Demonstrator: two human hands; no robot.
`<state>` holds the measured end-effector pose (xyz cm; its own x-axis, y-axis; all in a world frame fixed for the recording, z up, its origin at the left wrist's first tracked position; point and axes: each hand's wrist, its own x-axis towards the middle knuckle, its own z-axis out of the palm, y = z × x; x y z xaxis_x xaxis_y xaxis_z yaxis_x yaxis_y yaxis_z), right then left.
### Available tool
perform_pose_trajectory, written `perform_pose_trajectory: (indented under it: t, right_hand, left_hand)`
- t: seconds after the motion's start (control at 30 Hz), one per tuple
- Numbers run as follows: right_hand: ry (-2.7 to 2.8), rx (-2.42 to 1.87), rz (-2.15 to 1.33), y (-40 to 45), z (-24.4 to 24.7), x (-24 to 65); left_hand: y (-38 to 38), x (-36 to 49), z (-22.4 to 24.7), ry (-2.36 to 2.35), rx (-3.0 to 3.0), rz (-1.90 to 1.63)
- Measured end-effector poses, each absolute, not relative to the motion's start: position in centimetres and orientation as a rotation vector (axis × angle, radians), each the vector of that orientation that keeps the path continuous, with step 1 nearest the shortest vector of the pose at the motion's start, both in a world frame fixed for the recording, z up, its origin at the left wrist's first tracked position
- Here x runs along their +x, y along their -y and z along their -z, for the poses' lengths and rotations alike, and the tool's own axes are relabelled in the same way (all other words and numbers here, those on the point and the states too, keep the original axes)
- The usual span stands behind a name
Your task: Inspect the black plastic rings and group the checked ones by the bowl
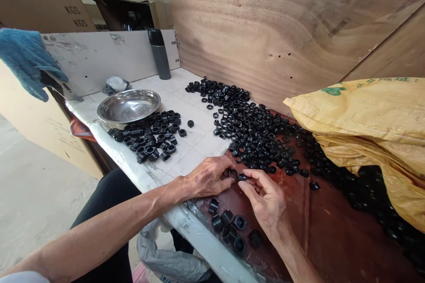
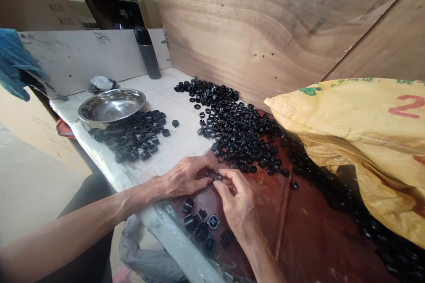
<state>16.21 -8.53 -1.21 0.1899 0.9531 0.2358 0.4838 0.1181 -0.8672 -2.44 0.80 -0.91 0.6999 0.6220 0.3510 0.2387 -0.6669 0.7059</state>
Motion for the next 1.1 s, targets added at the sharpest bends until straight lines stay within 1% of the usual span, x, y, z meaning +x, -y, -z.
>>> perform_pose_trajectory:
  t: [0.17,0.37,0.6,0.7,1.1]
  right_hand:
    - [1.536,-1.412,-0.496,8.7,0.5,15.9]
    - [1.557,-1.41,-0.408,8.8,-0.1,16.0]
    - [1.395,-1.468,-0.55,9.2,0.3,15.9]
    - [1.369,-1.485,-0.553,9.4,0.3,15.7]
    - [1.599,-1.416,-0.498,9.6,-0.3,15.8]
  left_hand:
    - [-0.5,-2.5,0.2,-0.605,2.145,-0.826]
    - [-0.9,-2.5,-0.4,-0.4,1.984,-0.908]
    - [-1.1,-2.6,-0.2,-0.271,1.959,-0.947]
    - [-1.1,-2.6,-0.1,-0.23,1.947,-0.948]
    - [-0.8,-2.7,-0.6,-0.314,1.896,-0.906]
